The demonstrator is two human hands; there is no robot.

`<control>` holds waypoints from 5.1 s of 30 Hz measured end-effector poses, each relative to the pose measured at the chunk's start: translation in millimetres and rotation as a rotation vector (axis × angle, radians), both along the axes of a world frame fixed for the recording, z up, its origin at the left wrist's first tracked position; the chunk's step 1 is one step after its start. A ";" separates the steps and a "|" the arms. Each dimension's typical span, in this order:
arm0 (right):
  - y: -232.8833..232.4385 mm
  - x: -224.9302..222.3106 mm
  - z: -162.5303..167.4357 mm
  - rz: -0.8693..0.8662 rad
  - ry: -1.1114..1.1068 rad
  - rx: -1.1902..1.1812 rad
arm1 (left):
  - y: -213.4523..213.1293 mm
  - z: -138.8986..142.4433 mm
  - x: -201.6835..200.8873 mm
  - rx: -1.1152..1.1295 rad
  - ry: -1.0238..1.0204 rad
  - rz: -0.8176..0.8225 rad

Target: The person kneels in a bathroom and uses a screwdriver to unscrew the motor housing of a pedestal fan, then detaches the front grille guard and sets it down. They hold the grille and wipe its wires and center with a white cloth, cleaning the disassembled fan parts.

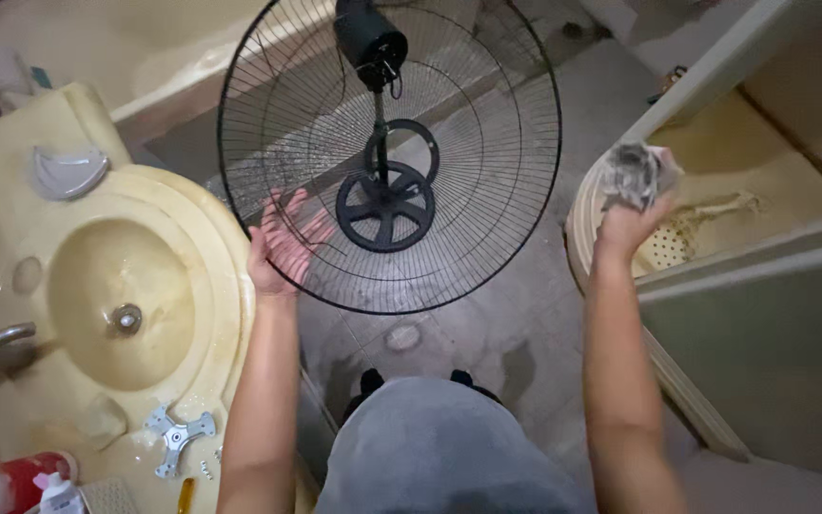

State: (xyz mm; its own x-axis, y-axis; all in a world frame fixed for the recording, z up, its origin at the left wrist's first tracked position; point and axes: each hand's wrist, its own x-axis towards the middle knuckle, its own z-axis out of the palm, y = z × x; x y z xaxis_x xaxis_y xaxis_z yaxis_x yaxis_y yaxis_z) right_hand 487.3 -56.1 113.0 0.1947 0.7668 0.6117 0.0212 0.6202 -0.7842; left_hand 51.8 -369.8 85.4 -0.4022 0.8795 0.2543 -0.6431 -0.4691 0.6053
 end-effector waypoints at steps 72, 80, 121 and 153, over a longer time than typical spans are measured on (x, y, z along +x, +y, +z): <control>-62.7 -172.9 85.4 -0.107 -1.224 0.055 | 44.4 5.7 92.5 -0.298 -0.069 -0.299; -157.0 -175.3 35.0 0.343 -1.318 0.565 | 44.8 -7.9 82.4 -0.398 -0.033 -0.162; -54.1 -153.2 77.4 -0.150 -0.971 0.260 | 38.5 32.1 95.1 -0.339 -0.008 -0.339; -115.2 -215.0 47.9 0.613 -0.586 0.230 | 54.9 1.7 91.8 -0.462 0.250 -0.318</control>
State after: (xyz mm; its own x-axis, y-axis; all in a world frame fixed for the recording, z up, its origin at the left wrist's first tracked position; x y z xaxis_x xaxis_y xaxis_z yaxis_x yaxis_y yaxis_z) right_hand 272.3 -171.4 160.9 -0.6047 0.4792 0.6362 -0.0072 0.7955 -0.6060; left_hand 143.7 -314.9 87.1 -0.0793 0.9884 -0.1296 -0.5211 0.0697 0.8506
